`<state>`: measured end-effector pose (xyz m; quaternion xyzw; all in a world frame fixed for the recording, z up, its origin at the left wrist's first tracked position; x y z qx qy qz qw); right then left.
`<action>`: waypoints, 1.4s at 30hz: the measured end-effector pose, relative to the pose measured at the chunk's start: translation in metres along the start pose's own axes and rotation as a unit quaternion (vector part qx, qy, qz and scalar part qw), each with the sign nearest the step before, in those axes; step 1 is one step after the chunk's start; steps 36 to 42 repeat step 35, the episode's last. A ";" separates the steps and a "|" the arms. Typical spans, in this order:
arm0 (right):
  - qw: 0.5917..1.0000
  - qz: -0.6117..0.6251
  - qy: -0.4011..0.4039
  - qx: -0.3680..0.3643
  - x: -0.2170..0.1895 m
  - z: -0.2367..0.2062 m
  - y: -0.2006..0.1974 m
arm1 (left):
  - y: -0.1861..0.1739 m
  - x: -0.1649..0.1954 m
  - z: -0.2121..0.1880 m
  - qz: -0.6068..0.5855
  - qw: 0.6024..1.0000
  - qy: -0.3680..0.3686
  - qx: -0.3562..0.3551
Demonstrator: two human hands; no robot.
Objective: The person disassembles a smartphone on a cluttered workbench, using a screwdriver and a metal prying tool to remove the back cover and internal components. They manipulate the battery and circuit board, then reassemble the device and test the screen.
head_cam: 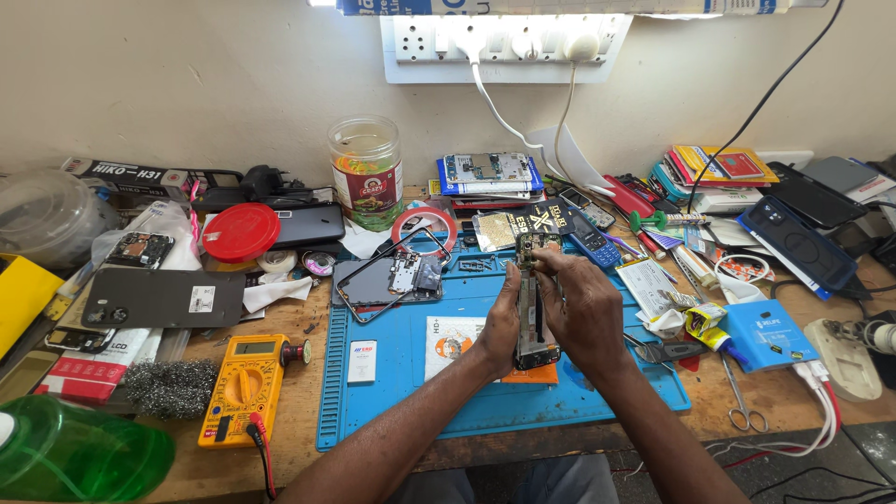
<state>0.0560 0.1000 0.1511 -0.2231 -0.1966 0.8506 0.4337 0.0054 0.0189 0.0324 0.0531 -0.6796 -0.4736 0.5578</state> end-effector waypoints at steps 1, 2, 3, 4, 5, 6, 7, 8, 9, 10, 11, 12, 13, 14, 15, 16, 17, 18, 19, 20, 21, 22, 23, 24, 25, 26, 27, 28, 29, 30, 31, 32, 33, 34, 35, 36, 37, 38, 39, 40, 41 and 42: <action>1.000 -0.024 -0.003 0.007 -0.002 -0.001 0.000 | 0.002 0.002 0.000 0.011 1.000 0.008 -0.008; 0.999 -0.049 -0.005 0.014 -0.004 -0.002 0.000 | 0.005 0.003 -0.001 0.022 1.000 0.014 -0.016; 0.998 -0.059 -0.019 0.026 -0.006 -0.003 0.000 | 0.008 0.004 -0.001 0.033 0.999 0.021 -0.023; 0.996 -0.069 -0.033 0.038 -0.008 -0.004 0.000 | 0.008 0.004 -0.001 0.037 0.999 0.004 -0.004; 0.995 -0.079 -0.048 0.049 -0.010 -0.005 0.000 | 0.009 0.003 0.000 0.041 0.999 -0.013 0.016; 0.995 -0.079 -0.040 0.034 -0.009 -0.005 0.001 | 0.008 0.002 -0.001 0.045 0.998 -0.029 0.036; 0.996 -0.079 -0.034 0.018 -0.008 -0.004 0.003 | 0.009 0.002 -0.001 0.056 0.998 -0.026 0.033; 0.996 -0.080 -0.029 0.002 -0.006 -0.002 0.004 | 0.009 0.003 -0.002 0.067 0.997 -0.023 0.030; 0.996 -0.081 -0.047 -0.009 -0.005 -0.001 0.004 | 0.008 0.003 -0.001 0.079 0.996 -0.021 0.026; 0.994 -0.083 -0.064 -0.021 -0.004 0.001 0.004 | 0.008 0.004 -0.001 0.067 0.998 -0.010 0.012; 0.993 -0.084 -0.082 -0.034 -0.003 0.002 0.003 | 0.008 0.004 -0.001 0.055 0.998 0.000 -0.001; 0.994 -0.068 -0.071 -0.050 -0.001 0.004 0.004 | 0.008 0.004 -0.001 0.042 0.999 0.011 -0.014; 0.995 -0.052 -0.061 -0.065 0.002 0.006 0.005 | 0.008 0.004 0.000 0.031 0.999 0.017 -0.025; 0.995 -0.036 -0.051 -0.080 0.005 0.007 0.006 | 0.007 0.006 0.000 0.020 0.999 0.022 -0.035; 0.995 -0.027 -0.049 -0.080 0.005 0.006 0.007 | 0.006 0.006 0.000 0.009 0.999 0.028 -0.045; 0.996 -0.018 -0.046 -0.079 0.006 0.005 0.007 | 0.005 0.006 0.000 0.010 0.999 0.017 -0.031; 0.996 -0.009 -0.043 -0.077 0.006 0.004 0.008 | 0.004 0.006 0.001 0.013 1.000 0.007 -0.018; 0.997 0.003 -0.024 -0.069 0.008 0.003 0.008 | 0.002 0.006 0.001 0.015 1.000 -0.004 -0.004; 0.998 0.015 -0.005 -0.061 0.009 0.002 0.007 | 0.002 0.006 0.001 0.010 1.000 -0.006 -0.004; 0.998 0.026 0.015 -0.053 0.011 0.002 0.006 | 0.003 0.006 0.001 0.005 1.000 -0.008 -0.004; 0.999 0.022 0.003 -0.046 0.010 0.002 0.005 | 0.003 0.006 0.000 0.000 1.000 -0.010 -0.004; 0.999 0.017 -0.009 -0.038 0.009 0.002 0.004 | 0.003 0.006 0.000 0.007 1.000 -0.009 -0.003; 0.999 0.012 -0.020 -0.030 0.008 0.002 0.003 | 0.003 0.005 0.000 0.012 1.000 -0.007 -0.003; 0.999 0.005 -0.021 -0.033 0.008 0.001 0.003 | 0.003 0.004 0.000 0.018 1.000 -0.006 -0.003; 0.999 -0.001 -0.022 -0.037 0.008 0.002 0.004 | 0.003 0.003 0.000 0.024 1.000 0.001 -0.007; 0.999 -0.008 -0.024 -0.040 0.008 0.002 0.004 | 0.003 0.004 0.001 0.031 0.999 0.010 -0.010; 0.999 -0.015 -0.032 -0.034 0.007 0.002 0.004 | 0.003 0.004 0.001 0.036 0.999 0.020 -0.013; 0.999 -0.022 -0.039 -0.028 0.006 0.002 0.004 | 0.004 0.003 0.001 0.023 1.000 0.015 -0.015; 0.998 -0.028 -0.046 -0.022 0.004 0.001 0.005 | 0.005 0.002 0.002 0.010 1.000 0.010 -0.017; 0.998 -0.035 -0.049 -0.010 0.002 0.000 0.006 | 0.005 0.002 0.001 -0.003 1.000 0.005 -0.020; 0.998 -0.042 -0.051 0.003 0.000 -0.002 0.006 | 0.005 0.001 0.001 0.004 1.000 -0.005 -0.009; 0.997 -0.049 -0.053 0.015 -0.001 -0.004 0.006 | 0.004 0.001 0.001 0.009 1.000 -0.014 0.001; 0.997 -0.051 -0.047 0.015 -0.001 -0.005 0.007 | 0.004 0.000 0.001 0.015 1.000 -0.024 0.011; 0.998 -0.052 -0.041 0.015 -0.001 -0.005 0.008 | 0.006 0.001 0.001 0.008 1.000 -0.021 0.006; 0.998 -0.052 -0.035 0.015 -0.001 -0.006 0.008 | 0.007 0.001 0.001 0.001 1.000 -0.018 0.001; 0.998 -0.052 -0.035 0.015 -0.001 -0.006 0.008 | 0.007 0.001 0.001 0.001 1.000 -0.018 0.001; 0.998 -0.052 -0.035 0.015 -0.001 -0.006 0.008 | 0.007 0.001 0.001 0.001 1.000 -0.018 0.001; 0.998 -0.052 -0.035 0.015 -0.001 -0.006 0.008 | 0.007 0.001 0.001 0.001 1.000 -0.018 0.001; 0.998 -0.052 -0.035 0.015 -0.001 -0.006 0.008 | 0.007 0.001 0.001 0.001 1.000 -0.018 0.001; 0.998 -0.052 -0.035 0.015 -0.001 -0.006 0.008 | 0.007 0.001 0.001 0.001 1.000 -0.018 0.001; 0.998 -0.052 -0.035 0.015 -0.001 -0.006 0.008 | 0.007 0.001 0.001 0.001 1.000 -0.018 0.001; 0.998 -0.052 -0.035 0.015 -0.001 -0.006 0.008 | 0.007 0.001 0.001 0.001 1.000 -0.018 0.001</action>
Point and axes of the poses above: each hand's wrist, its own z-axis towards the middle knuckle, its own y-axis out of the palm, x = y × z, the point moved 4 cm from there along z, towards the middle knuckle, and after that the axes turned 4 degrees about x, right-handed, at the moved point
